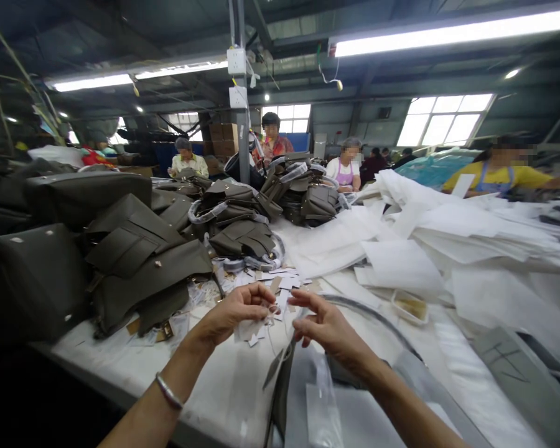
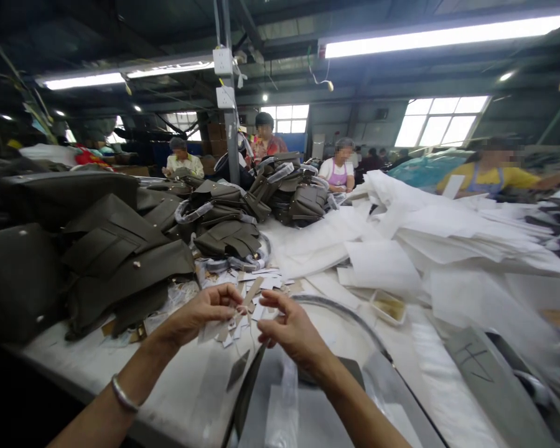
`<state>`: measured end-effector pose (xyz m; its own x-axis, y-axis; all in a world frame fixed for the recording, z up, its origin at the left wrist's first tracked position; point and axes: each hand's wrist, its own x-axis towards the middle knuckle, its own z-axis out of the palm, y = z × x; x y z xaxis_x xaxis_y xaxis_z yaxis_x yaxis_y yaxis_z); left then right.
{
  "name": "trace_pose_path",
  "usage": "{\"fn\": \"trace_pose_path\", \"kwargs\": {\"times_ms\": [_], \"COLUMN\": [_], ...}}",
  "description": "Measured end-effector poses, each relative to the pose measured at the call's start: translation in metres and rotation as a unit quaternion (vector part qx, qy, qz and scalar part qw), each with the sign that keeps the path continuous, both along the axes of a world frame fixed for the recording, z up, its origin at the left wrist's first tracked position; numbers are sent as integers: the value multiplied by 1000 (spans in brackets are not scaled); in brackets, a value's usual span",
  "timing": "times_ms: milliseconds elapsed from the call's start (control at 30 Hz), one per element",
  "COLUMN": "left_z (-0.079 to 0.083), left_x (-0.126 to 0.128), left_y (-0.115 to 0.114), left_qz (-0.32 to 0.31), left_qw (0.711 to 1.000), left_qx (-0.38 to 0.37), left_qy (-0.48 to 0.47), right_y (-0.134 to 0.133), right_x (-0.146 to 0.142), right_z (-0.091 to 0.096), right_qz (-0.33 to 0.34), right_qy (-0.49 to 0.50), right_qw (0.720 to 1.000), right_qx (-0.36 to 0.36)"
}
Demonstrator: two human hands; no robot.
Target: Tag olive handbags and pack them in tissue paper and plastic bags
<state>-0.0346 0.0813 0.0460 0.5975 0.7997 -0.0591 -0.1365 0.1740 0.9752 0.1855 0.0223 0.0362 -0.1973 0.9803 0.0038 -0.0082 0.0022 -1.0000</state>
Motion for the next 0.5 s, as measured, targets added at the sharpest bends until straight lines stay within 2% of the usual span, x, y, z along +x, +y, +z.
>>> {"fn": "trace_pose_path", "kwargs": {"times_ms": [100,167,367,500], "left_z": [0,-2,-19,-32], "left_x": [23,35,63,78], "left_y": [5,9,22,30], "left_qz": [-47,-69,-64,-29], "left_qw": [997,994,990,992], "left_qx": [-10,-27,-37,-2], "left_qy": [-53,-78,-117,-123], "right_y": [0,1,3,7], "right_x": [-6,-4,14,17], "right_z": [7,3,-14,-20], "right_qz": [70,67,-25,-114], "right_qy": [75,90,78,45], "right_qw": [994,993,997,991], "right_qx": [-32,-30,-7,-43]}}
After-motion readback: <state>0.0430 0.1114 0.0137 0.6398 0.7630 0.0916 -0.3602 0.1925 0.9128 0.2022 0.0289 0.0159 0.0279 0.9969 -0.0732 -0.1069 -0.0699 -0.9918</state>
